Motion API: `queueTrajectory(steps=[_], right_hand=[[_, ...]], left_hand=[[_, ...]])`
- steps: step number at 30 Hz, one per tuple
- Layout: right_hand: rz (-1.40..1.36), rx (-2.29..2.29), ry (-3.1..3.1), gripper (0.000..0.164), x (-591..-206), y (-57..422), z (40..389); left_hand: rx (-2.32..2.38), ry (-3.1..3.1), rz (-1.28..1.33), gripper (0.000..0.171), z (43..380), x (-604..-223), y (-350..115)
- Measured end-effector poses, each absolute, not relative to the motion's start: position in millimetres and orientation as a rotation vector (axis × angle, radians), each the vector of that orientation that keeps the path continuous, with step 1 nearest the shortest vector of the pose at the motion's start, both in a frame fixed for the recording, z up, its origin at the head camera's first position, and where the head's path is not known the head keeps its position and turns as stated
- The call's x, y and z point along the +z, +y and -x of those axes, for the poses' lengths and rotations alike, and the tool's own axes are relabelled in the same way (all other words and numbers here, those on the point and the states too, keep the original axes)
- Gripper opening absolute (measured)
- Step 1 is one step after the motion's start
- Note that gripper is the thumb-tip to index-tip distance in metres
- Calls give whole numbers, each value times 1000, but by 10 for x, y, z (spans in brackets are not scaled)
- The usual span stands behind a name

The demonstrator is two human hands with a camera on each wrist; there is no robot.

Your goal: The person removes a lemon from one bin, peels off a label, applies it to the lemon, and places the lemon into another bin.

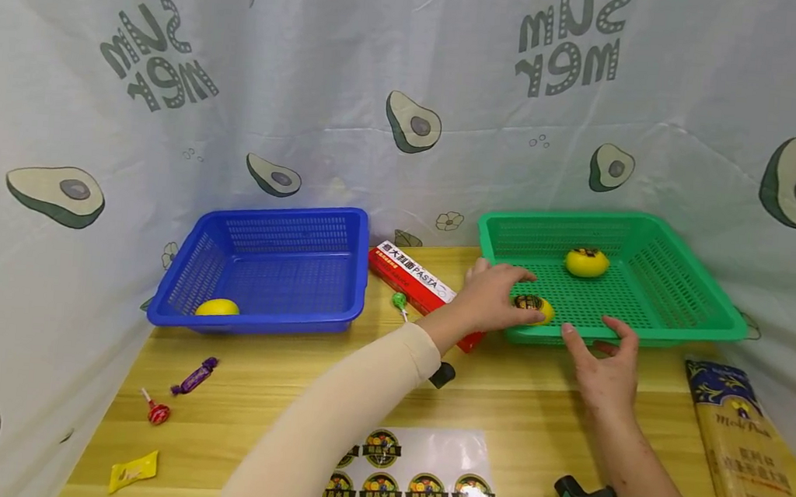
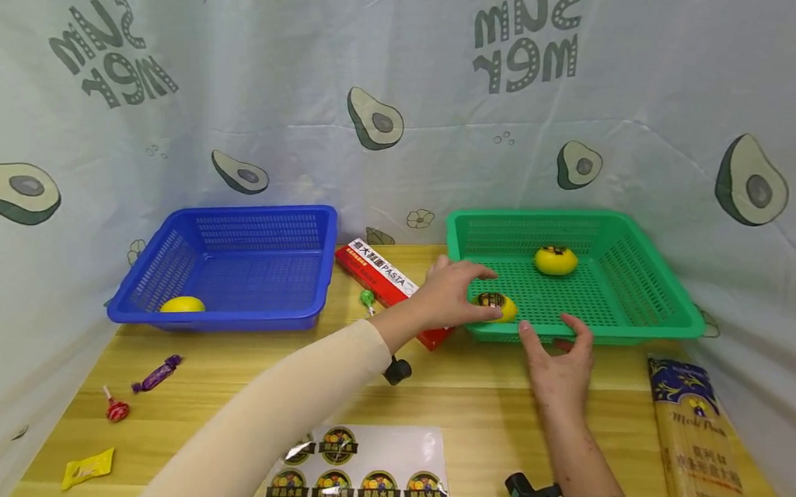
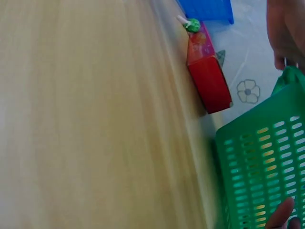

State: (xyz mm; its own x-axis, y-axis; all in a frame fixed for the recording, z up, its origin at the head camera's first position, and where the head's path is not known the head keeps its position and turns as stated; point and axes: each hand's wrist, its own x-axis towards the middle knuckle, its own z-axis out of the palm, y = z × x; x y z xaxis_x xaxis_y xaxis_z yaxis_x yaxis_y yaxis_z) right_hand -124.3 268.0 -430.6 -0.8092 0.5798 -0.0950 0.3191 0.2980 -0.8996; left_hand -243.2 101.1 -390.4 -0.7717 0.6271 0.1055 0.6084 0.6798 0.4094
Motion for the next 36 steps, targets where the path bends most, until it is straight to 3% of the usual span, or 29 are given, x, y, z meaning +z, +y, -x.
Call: queueTrajectory(steps=[5, 11, 20, 25, 30, 36], right_hand=[[821, 1489, -2312, 81, -4301, 2656, 1234], [760, 1418, -2156, 76, -4295, 2302, 1230], [196, 1466, -2343, 55, -4240, 1352, 1353], [-121, 1447, -2633, 57, -4172, 919, 1573], [-324, 1415, -2823, 59, -4071, 559, 1860], [-450, 1383, -2944, 66, -4104, 319, 2200]], left_hand=[[780, 2782, -1193, 49, 2235, -3877, 614], [948, 2741, -1179, 37, 2005, -3891, -18], [1069, 2900, -1004, 34, 1811, -3850, -1128], [1004, 3035, -745, 32, 1880, -3690, -1874], [694, 2988, -480, 42, 2059, -3505, -2584], [469, 2876, -456, 51, 2268, -3450, -3080]])
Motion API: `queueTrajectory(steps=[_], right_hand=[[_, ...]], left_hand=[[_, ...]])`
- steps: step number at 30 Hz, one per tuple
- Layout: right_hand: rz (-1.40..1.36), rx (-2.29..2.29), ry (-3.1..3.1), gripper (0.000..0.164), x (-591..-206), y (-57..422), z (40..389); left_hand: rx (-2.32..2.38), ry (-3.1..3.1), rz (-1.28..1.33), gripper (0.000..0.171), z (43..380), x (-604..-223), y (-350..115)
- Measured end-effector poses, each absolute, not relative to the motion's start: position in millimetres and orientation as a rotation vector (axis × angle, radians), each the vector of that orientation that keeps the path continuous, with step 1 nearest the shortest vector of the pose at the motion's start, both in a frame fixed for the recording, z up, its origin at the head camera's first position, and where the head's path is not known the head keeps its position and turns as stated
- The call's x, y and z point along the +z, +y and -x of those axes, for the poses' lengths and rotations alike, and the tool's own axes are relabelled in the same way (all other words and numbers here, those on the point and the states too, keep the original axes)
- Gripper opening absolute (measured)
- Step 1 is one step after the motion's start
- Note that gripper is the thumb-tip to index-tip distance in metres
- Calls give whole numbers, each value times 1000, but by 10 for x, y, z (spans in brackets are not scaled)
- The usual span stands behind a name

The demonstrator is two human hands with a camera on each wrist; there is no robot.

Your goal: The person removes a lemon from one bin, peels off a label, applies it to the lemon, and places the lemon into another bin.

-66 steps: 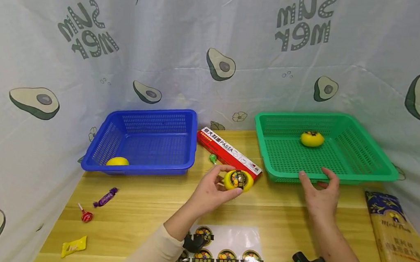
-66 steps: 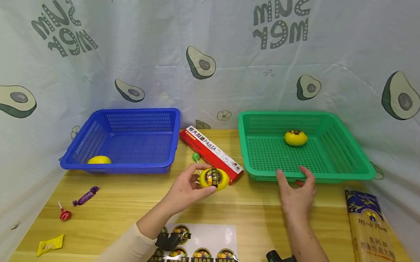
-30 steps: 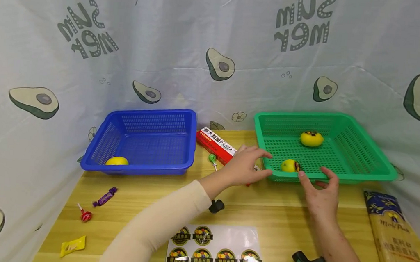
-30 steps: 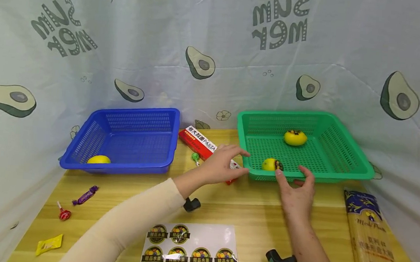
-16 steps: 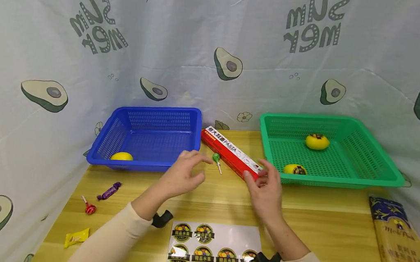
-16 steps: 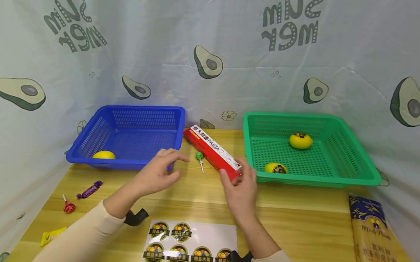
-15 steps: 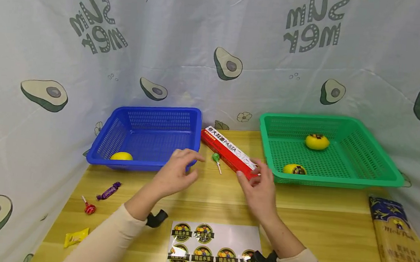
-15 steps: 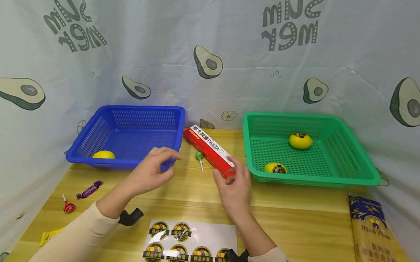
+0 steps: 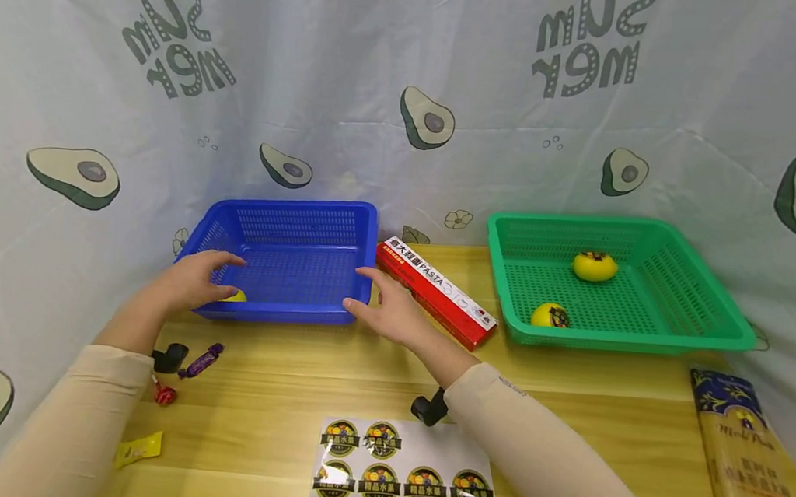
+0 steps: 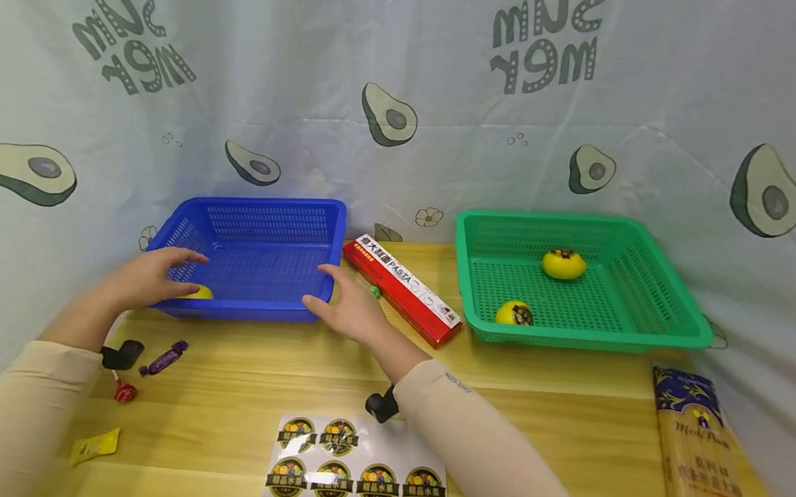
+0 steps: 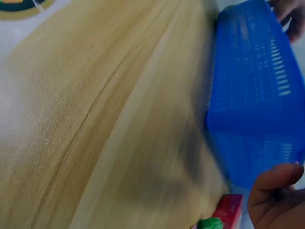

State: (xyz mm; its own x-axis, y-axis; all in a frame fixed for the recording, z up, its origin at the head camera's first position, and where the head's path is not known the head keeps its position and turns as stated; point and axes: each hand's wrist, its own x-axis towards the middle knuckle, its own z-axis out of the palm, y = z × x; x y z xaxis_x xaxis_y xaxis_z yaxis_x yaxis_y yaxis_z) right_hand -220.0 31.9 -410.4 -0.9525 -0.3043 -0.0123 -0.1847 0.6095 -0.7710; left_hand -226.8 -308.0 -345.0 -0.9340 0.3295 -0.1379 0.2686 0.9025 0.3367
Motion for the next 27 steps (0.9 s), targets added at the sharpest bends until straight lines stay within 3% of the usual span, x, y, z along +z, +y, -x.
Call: queueTrajectory(steps=[13, 18, 27], right_hand=[[341, -1260, 2489, 68, -4075, 368, 2334], [342, -1247, 2463, 68, -4081, 355, 2338], [348, -1249, 2445, 67, -4059, 326, 2346]], left_hand=[[280, 2606, -393, 62, 2696, -3561, -3235], [324, 2532, -285, 60, 2726, -3624, -3278], [357, 2531, -346, 58, 2748, -3716, -3328]])
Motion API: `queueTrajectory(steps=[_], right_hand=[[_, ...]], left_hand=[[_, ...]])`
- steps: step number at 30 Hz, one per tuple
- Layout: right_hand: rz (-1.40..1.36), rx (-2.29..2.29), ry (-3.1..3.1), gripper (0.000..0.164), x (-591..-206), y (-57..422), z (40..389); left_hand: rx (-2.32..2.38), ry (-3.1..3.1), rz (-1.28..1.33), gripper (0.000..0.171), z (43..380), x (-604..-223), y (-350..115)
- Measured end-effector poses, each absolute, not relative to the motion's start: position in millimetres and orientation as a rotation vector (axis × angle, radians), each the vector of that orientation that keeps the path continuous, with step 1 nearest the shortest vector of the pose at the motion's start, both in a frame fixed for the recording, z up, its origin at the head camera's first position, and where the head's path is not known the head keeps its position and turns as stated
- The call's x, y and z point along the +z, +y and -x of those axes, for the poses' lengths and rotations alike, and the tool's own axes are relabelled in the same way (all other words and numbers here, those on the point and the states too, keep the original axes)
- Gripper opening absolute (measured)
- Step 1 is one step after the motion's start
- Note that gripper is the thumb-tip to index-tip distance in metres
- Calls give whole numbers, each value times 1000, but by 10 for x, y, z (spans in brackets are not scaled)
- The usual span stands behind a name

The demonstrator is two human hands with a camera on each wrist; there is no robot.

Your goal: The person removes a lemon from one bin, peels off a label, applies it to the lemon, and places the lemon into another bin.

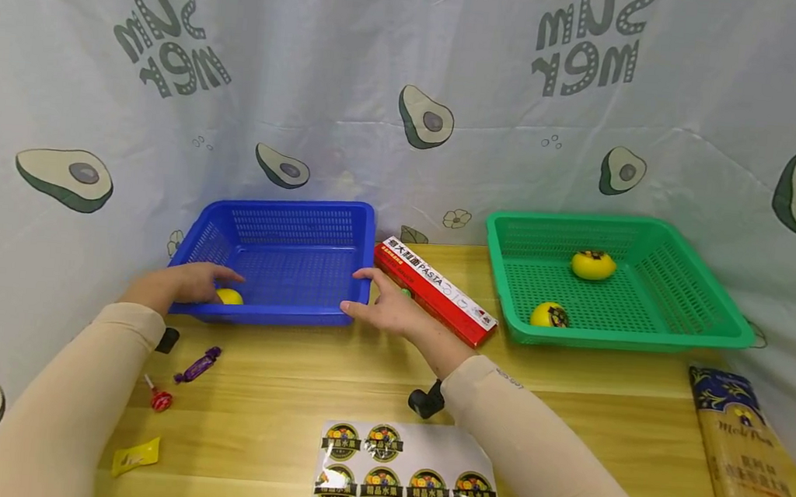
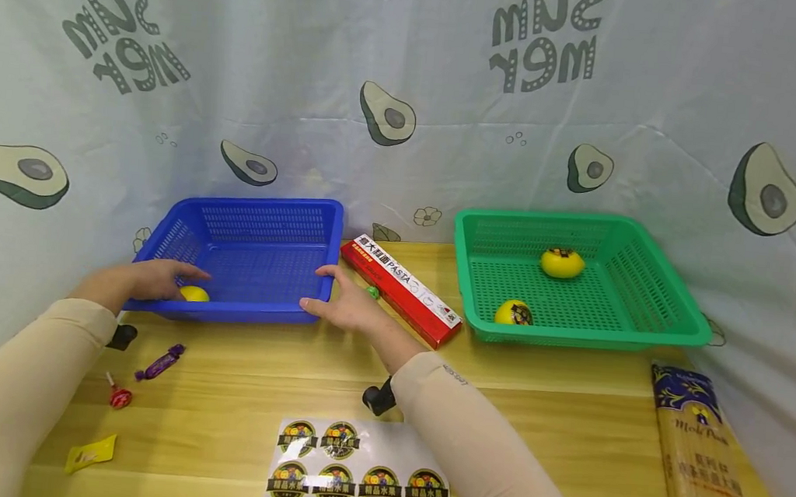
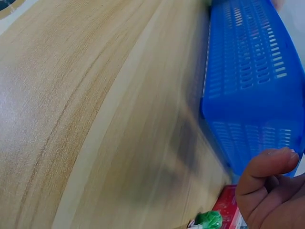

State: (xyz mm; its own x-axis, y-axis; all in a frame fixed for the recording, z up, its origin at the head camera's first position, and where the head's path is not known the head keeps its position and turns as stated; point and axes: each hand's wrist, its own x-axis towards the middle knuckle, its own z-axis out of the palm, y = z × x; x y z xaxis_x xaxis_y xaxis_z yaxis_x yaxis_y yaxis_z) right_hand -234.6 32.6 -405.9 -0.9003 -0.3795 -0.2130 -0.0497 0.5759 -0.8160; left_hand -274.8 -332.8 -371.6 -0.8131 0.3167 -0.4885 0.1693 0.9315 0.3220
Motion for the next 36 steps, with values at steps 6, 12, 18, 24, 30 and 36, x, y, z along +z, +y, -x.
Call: queueTrajectory(steps=[6, 12, 18, 24, 30, 36], right_hand=[[348, -1271, 2430, 66, -4064, 322, 2359], [357, -1293, 2404, 65, -4058, 322, 2364], [340, -1264, 2420, 66, -4029, 322, 2354], [320, -1216, 2475, 66, -4013, 328, 2364], [341, -1176, 2522, 72, -3936, 354, 2388], [338, -1430, 2420, 74, -3747, 533, 2216]], left_hand=[[392, 2686, -448, 57, 2709, -3540, -3230], [392, 2858, -576, 48, 2563, -3115, -2993], [464, 2902, -618, 48, 2346, -2801, -2808], [625, 2897, -639, 46, 1974, -2727, -2629], [830, 2796, -714, 43, 1570, -3027, -2355], [986, 2680, -810, 44, 1316, -3601, -1967]])
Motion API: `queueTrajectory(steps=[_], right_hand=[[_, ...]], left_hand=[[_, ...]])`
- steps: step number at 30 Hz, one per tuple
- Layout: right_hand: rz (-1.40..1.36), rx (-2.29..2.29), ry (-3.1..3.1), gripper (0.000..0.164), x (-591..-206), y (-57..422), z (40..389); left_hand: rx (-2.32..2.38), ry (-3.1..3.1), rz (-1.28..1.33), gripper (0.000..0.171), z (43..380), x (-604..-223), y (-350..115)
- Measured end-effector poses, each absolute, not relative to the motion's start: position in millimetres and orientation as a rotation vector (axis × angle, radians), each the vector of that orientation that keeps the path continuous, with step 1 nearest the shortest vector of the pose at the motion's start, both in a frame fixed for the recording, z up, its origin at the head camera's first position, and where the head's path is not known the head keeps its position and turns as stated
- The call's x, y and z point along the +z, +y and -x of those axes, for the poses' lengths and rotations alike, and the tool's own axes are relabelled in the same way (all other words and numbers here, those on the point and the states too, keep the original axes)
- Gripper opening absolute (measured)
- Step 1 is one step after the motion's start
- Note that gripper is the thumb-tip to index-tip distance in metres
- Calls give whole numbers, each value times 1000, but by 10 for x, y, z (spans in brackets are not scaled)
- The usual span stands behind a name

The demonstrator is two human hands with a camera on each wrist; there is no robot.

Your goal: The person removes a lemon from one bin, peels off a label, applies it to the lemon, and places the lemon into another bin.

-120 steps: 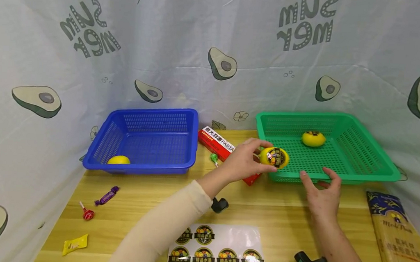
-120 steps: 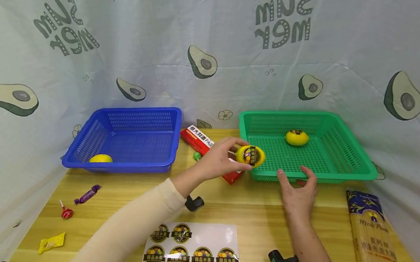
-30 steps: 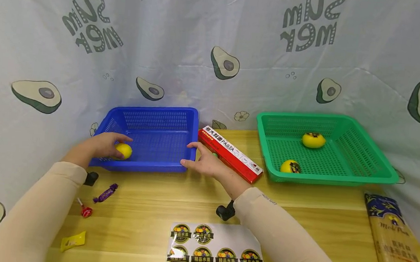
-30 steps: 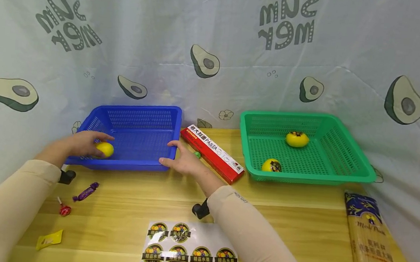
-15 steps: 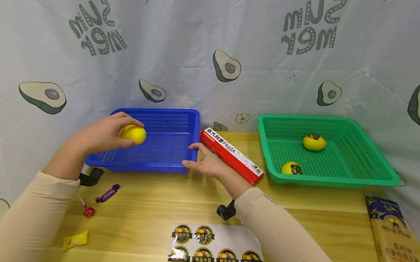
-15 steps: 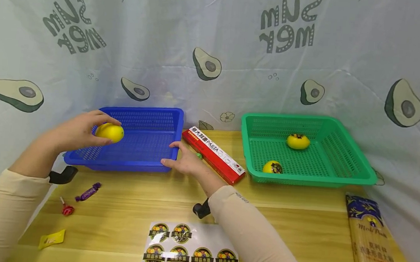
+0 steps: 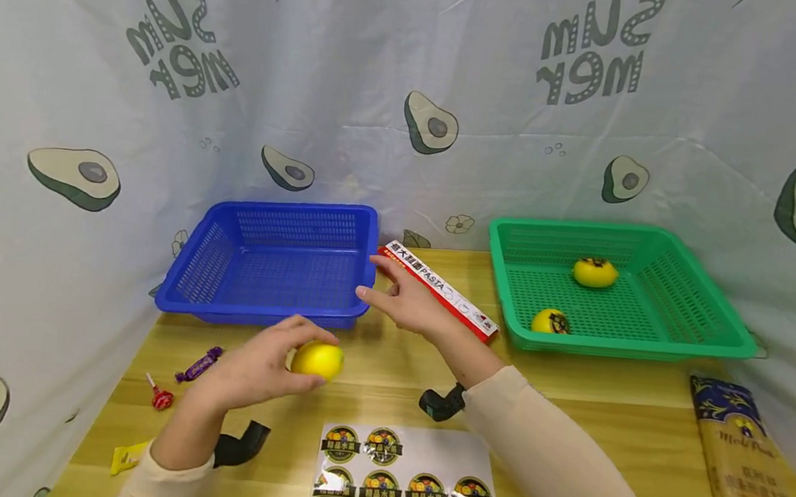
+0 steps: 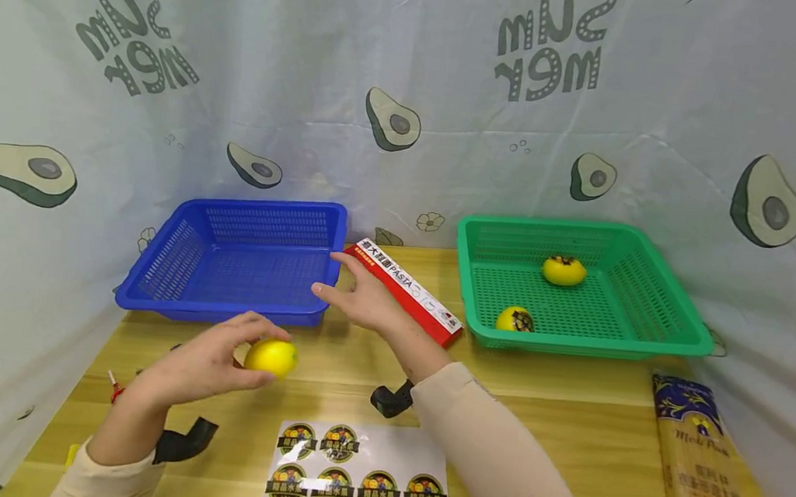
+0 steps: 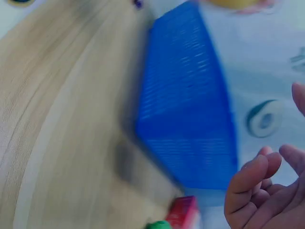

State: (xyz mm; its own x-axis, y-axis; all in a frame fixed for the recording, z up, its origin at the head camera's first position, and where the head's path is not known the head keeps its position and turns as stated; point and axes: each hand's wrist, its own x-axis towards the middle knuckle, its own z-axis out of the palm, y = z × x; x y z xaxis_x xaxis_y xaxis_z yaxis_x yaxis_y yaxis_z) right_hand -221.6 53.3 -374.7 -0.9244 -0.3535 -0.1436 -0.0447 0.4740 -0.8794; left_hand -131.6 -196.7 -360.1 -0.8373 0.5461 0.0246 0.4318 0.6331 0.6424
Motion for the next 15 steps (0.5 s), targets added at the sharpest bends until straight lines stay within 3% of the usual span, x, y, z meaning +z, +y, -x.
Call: queueTrajectory(steps=[8, 15], right_hand=[[425, -1624, 2468, 52, -3879, 1034, 1592], [800, -1402, 2146, 35, -4162, 1484, 1025]], left_hand=[[1041, 2610, -851, 46, 1321, -4262, -1362], [878, 2756, -845, 46, 1482, -4355, -876]])
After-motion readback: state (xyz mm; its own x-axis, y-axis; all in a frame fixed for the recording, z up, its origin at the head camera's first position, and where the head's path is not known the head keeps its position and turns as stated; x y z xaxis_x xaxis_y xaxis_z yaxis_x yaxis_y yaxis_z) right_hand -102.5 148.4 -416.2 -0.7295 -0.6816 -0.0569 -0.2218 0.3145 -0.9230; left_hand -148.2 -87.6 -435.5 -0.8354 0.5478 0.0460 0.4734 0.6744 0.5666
